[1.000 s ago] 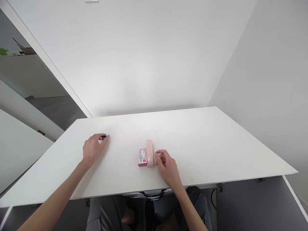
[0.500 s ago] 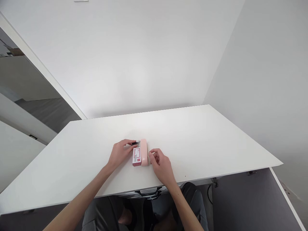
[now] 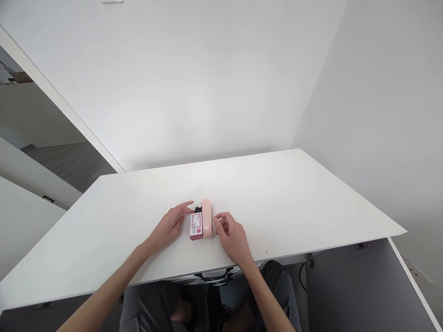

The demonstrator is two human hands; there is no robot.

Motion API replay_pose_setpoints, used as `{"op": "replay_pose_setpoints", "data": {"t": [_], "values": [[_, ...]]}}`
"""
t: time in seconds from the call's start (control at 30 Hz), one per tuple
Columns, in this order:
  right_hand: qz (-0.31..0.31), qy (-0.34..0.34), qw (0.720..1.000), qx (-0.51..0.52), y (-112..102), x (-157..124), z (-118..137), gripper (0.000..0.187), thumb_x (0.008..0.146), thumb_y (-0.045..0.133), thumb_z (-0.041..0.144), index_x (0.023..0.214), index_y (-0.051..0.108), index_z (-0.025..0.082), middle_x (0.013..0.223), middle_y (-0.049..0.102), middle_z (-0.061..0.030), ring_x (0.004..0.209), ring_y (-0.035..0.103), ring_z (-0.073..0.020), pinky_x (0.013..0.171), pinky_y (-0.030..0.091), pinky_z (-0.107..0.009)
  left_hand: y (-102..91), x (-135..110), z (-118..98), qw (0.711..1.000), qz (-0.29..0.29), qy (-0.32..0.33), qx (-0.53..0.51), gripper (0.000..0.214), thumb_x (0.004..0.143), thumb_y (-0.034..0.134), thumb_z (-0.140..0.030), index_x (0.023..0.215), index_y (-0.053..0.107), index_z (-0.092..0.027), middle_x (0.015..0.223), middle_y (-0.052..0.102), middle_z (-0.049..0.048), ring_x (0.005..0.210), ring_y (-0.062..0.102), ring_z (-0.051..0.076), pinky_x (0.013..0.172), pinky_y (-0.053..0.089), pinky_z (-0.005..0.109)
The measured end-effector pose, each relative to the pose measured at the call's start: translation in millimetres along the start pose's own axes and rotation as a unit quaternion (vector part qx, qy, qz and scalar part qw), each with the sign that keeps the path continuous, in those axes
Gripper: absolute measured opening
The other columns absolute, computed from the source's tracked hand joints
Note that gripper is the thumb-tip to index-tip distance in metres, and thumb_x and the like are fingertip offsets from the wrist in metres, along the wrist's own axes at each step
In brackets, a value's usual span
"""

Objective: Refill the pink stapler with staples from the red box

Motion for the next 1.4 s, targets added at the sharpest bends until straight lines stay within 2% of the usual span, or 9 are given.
{"op": "replay_pose_setpoints", "data": {"t": [0.23, 0.33, 0.47, 0.53, 0.63, 0.77, 0.87, 1.07, 1.4], "values": [[-0.007, -0.010, 1.000, 0.006, -2.1, 1.7, -1.0, 0.038, 0.102, 0.050, 0.059, 0.105, 0.064, 0.024, 0.073, 0.060, 0.0020, 0.062, 0.053, -0.0164, 0.060, 0.042, -0.028, -9.4, -14.2, 16.1, 0.994, -0.051, -0.090, -0.030, 0.048, 0.105, 0.035, -0.027, 0.152, 0.044, -0.029, 0.135, 0.072, 0.0051, 0.091, 0.070, 0.019, 0.090, 0.057, 0.040], [-0.052, -0.014, 0.999, -0.001, -9.8, -3.5, 4.3, 0.040, 0.102, 0.051, 0.059, 0.104, 0.065, 0.022, 0.075, 0.062, 0.0002, 0.063, 0.054, -0.0166, 0.060, 0.045, -0.028, -33.2, -26.7, 40.2, 0.992, -0.082, -0.086, 0.032, 0.039, 0.105, 0.041, -0.039, 0.137, 0.059, -0.024, 0.140, 0.068, 0.0081, 0.120, 0.066, 0.025, 0.106, 0.051, 0.045], [-0.138, -0.061, 0.987, -0.060, -5.3, -32.2, 36.4, 0.032, 0.105, 0.048, 0.047, 0.104, 0.066, 0.021, 0.090, 0.071, -0.0060, 0.071, 0.061, -0.0184, 0.056, 0.048, -0.028, -64.8, -49.3, 83.3, 0.980, -0.115, -0.088, 0.136, 0.046, 0.103, 0.044, -0.047, 0.138, 0.058, -0.021, 0.150, 0.061, 0.0108, 0.144, 0.051, 0.031, 0.123, 0.035, 0.055], [-0.076, -0.133, 0.983, -0.096, 28.3, -47.8, 60.4, 0.025, 0.107, 0.046, 0.036, 0.109, 0.066, 0.022, 0.099, 0.074, -0.0074, 0.081, 0.068, -0.0198, 0.065, 0.056, -0.031, -76.3, -59.1, 104.1, 0.966, -0.155, -0.143, 0.153, 0.050, 0.103, 0.040, -0.045, 0.142, 0.054, -0.017, 0.152, 0.058, 0.0143, 0.145, 0.049, 0.033, 0.122, 0.036, 0.056], [0.022, -0.242, 0.952, -0.186, 98.7, -63.4, 81.8, 0.033, 0.106, 0.043, 0.023, 0.132, 0.063, 0.018, 0.134, 0.070, -0.0137, 0.126, 0.065, -0.0250, 0.108, 0.054, -0.043, -80.0, -65.0, 116.0, 0.947, -0.192, -0.193, 0.169, 0.051, 0.103, 0.037, -0.037, 0.143, 0.052, -0.010, 0.152, 0.057, 0.0194, 0.144, 0.050, 0.034, 0.121, 0.039, 0.056], [0.071, -0.217, 0.919, -0.320, 176.0, -41.3, 64.9, 0.053, 0.108, 0.041, 0.027, 0.157, 0.045, 0.007, 0.170, 0.036, -0.0188, 0.161, 0.028, -0.0325, 0.128, 0.033, -0.054, -74.3, -64.0, 112.0, 0.944, -0.201, -0.192, 0.178, 0.048, 0.102, 0.032, -0.029, 0.142, 0.052, -0.011, 0.154, 0.056, 0.0186, 0.146, 0.049, 0.032, 0.121, 0.039, 0.055], [0.062, -0.155, 0.919, -0.357, 198.6, -8.2, 49.9, 0.062, 0.110, 0.040, 0.035, 0.160, 0.039, -0.001, 0.173, 0.022, -0.0237, 0.163, 0.016, -0.0353, 0.132, 0.021, -0.057, -72.2, -65.4, 111.5, 0.942, -0.200, -0.197, 0.184, 0.045, 0.102, 0.030, -0.026, 0.138, 0.055, -0.012, 0.154, 0.056, 0.0174, 0.148, 0.047, 0.031, 0.122, 0.038, 0.055], [0.024, -0.100, 0.920, -0.378, 186.3, 32.9, 40.3, 0.071, 0.110, 0.036, 0.044, 0.161, 0.034, -0.005, 0.173, 0.019, -0.0265, 0.164, 0.011, -0.0365, 0.133, 0.015, -0.055, -70.5, -66.6, 112.7, 0.941, -0.197, -0.197, 0.193, 0.044, 0.103, 0.028, -0.024, 0.134, 0.057, -0.014, 0.155, 0.056, 0.0159, 0.150, 0.045, 0.031, 0.122, 0.038, 0.054], [-0.009, -0.069, 0.913, -0.402, 150.6, 44.9, 21.9, 0.072, 0.109, 0.037, 0.046, 0.162, 0.034, -0.004, 0.174, 0.015, -0.0270, 0.164, 0.009, -0.0379, 0.132, 0.013, -0.053, -71.5, -66.7, 111.2, 0.944, -0.200, -0.190, 0.183, 0.043, 0.101, 0.032, -0.024, 0.134, 0.059, -0.016, 0.154, 0.057, 0.0155, 0.149, 0.046, 0.032, 0.122, 0.038, 0.058]]}}
Point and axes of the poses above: each hand's wrist, its own x-axis towards the middle knuckle, its own y-axis out of the palm, z = x × y, the point moved 7 cm from there along x, towards the middle knuckle
